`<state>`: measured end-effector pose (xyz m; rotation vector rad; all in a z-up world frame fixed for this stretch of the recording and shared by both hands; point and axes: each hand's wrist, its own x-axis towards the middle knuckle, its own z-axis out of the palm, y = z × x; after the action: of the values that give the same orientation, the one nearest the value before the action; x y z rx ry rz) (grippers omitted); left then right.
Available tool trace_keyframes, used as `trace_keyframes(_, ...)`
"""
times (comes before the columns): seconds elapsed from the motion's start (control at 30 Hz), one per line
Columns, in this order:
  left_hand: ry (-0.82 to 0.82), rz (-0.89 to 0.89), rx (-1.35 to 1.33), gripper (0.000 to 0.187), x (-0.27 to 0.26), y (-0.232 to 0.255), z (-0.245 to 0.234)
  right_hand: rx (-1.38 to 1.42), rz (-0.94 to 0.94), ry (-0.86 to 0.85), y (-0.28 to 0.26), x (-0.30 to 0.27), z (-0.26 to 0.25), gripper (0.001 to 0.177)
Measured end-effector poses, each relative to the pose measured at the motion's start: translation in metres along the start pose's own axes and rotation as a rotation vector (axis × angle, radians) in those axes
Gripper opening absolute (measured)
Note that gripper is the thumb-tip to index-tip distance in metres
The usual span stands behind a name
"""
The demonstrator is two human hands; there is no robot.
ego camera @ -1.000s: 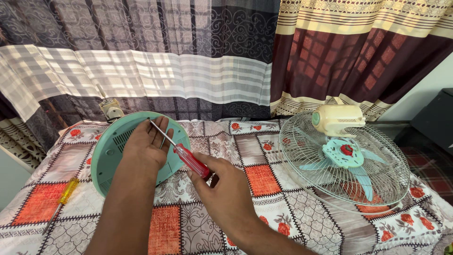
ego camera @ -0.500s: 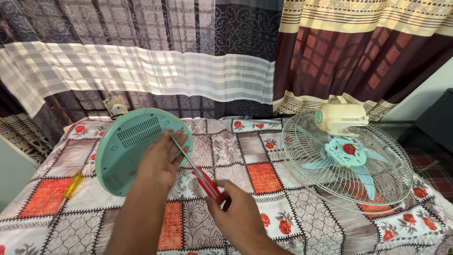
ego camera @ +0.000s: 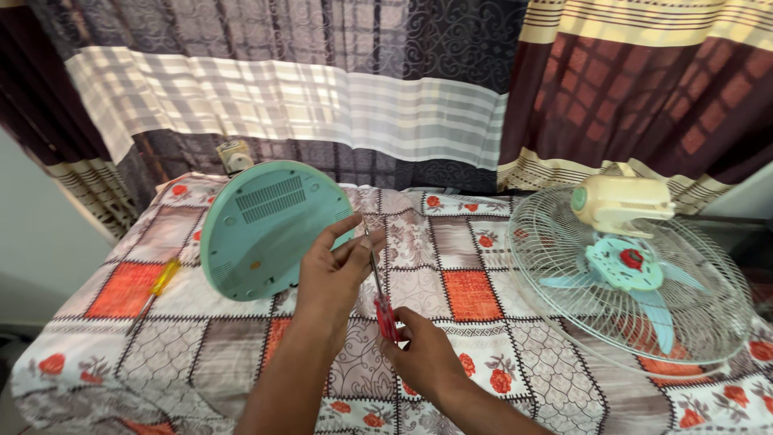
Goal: The person uses a red-handled screwdriver to loosen and remove screws from the back cover of a light green electric fan. The fan is placed on a patterned tablecloth, and the person works methodically to detach the cover.
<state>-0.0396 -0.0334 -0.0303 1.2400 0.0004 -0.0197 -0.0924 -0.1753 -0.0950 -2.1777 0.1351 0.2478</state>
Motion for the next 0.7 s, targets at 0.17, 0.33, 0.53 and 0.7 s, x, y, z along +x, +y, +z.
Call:
trace_keyframes(0.17,-0.015,0.135,0.210,0.044,-0.021,0.014,0.009,0.056,-0.032,-0.041,0.002,0.004,0.003,0.040)
trace_keyframes(0.33,0.033,0.284,0.353,0.031,-0.040,0.023,0.012,0.076,-0.155,-0.055,0.009,0.010,0.013,0.045)
trace_keyframes(0.53,0.107,0.264,0.263,0.021,-0.058,0.025,-0.007,0.021,-0.188,-0.163,0.011,0.003,0.028,0.047)
trace_keyframes(0.7,0.209,0.155,0.239,0.021,-0.062,0.033,-0.040,0.069,-0.269,-0.287,0.007,-0.009,0.047,0.037)
